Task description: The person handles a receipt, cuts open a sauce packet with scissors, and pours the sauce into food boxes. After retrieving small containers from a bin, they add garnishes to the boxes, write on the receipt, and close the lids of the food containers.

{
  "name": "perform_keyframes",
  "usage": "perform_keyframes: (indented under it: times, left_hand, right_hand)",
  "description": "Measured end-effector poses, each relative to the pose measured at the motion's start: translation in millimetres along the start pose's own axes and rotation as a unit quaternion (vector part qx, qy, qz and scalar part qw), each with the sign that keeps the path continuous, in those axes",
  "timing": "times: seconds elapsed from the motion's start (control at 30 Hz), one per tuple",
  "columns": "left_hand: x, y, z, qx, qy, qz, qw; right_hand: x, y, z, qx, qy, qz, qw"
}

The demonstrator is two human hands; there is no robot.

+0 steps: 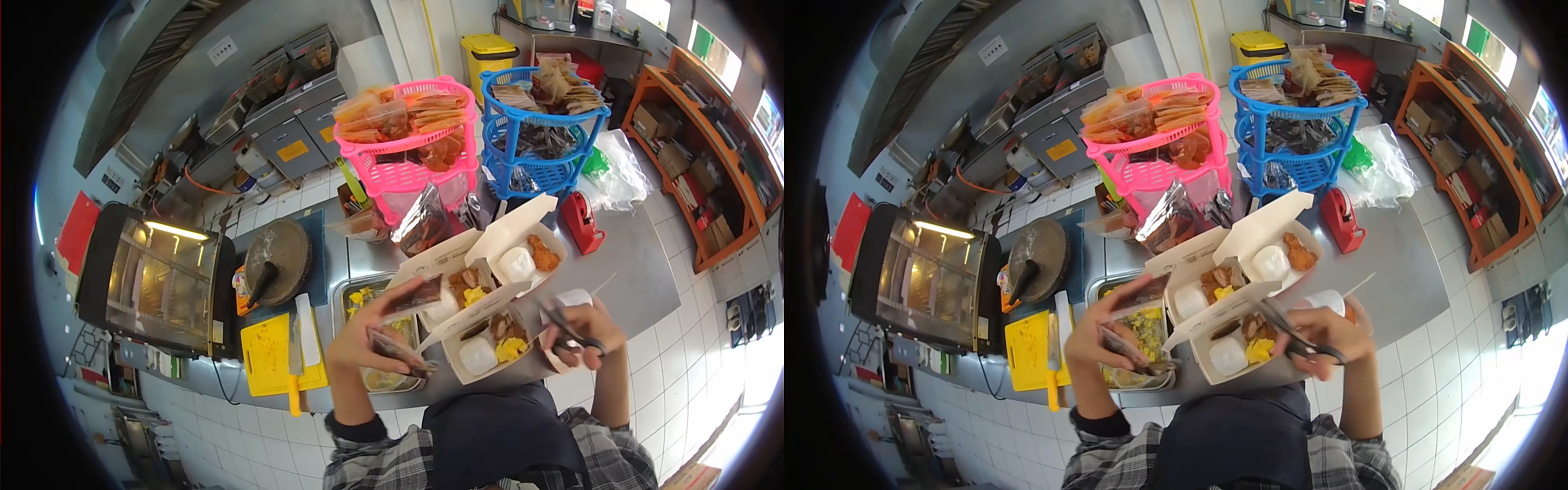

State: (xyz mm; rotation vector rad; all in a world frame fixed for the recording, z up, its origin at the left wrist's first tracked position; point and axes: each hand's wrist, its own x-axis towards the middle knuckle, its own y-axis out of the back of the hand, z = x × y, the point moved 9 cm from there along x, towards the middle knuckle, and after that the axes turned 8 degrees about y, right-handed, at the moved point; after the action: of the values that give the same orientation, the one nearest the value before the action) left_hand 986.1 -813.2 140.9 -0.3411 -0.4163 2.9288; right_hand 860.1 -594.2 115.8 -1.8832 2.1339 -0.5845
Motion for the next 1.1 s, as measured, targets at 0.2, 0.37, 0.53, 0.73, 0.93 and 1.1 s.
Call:
perform_keyframes:
  times: [0.2, 0.37, 0.53, 0.73, 0.93, 1.1]
  left_hand:
    - [51, 27, -21, 0.094, 0.004, -0.036, 0.995]
    - [60, 45, -66, -0.092, 0.134, -0.094, 0.982]
    - [43, 61, 34, 0.001, -0.024, -0.007, 1.000]
    - [37, 58, 113, -0.112, -0.261, 0.057, 0.957]
    - [80, 59, 70, -0.339, -0.175, 0.174, 0.908]
    - [81, 78, 6, -0.132, -0.020, 0.306, 0.943]
  right_hand:
    - [-43, 49, -13, 0.054, 0.109, 0.073, 0.990]
    - [-53, 80, -9, 0.048, 0.091, 0.117, 0.988]
    - [-46, 94, -16, 0.058, 0.104, 0.125, 0.985]
    - [34, 68, -30, 0.045, 0.249, 0.095, 0.963]
    - [141, 3, -10, -0.060, 0.272, 0.126, 0.952]
    - [154, 11, 8, 0.010, 0.225, 0.211, 0.951]
